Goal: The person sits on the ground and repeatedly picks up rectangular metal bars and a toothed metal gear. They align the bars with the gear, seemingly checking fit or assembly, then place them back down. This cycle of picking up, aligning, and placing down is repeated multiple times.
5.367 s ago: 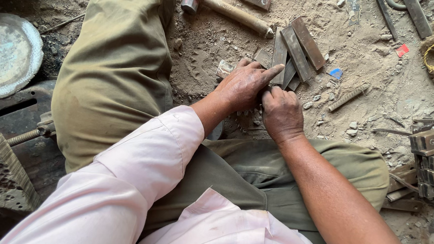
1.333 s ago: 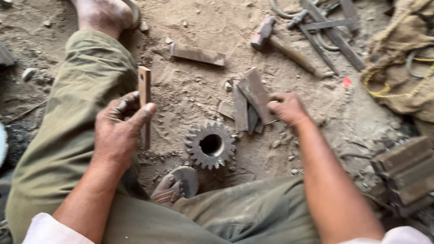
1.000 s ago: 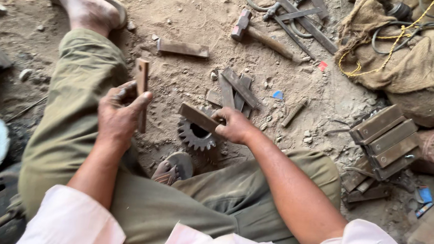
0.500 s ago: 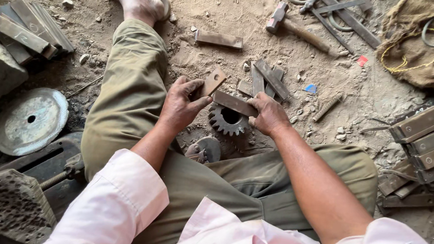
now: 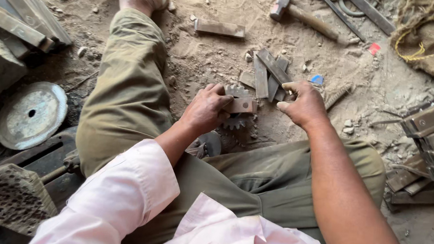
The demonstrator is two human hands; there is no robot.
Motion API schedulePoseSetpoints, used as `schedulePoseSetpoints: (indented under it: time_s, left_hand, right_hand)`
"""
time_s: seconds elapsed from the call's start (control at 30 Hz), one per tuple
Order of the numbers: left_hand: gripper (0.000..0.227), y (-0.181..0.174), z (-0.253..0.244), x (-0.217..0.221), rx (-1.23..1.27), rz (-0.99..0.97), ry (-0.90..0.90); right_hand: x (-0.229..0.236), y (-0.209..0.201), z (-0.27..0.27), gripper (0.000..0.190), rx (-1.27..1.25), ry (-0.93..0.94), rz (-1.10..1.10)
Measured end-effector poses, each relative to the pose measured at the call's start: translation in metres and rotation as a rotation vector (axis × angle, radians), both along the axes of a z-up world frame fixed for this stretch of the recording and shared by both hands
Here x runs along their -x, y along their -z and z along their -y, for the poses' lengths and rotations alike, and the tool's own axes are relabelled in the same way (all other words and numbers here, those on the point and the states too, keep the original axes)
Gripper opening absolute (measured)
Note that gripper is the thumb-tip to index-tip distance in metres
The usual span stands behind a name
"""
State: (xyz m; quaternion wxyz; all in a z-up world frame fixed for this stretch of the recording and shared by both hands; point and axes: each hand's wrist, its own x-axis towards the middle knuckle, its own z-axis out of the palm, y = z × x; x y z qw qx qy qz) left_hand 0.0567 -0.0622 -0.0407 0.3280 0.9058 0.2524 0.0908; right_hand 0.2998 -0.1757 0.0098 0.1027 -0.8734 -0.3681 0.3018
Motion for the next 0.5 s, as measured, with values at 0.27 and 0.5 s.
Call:
schedulePoseSetpoints:
  time_s: [0.27,0.5]
  left_hand:
    - [0.039,0.021,0.007,-0.027,-0.145,-0.099,0.011]
    - [0.051,0.011,-0.001,-0.017,-0.162,-0.187,-0.037]
  right_hand:
    - [0.035,0.032,0.001,0.068,-0.003,-0.18,-0.083]
    - [0.039,0.062,-0.002,0.062,0.032,-0.377,0.087]
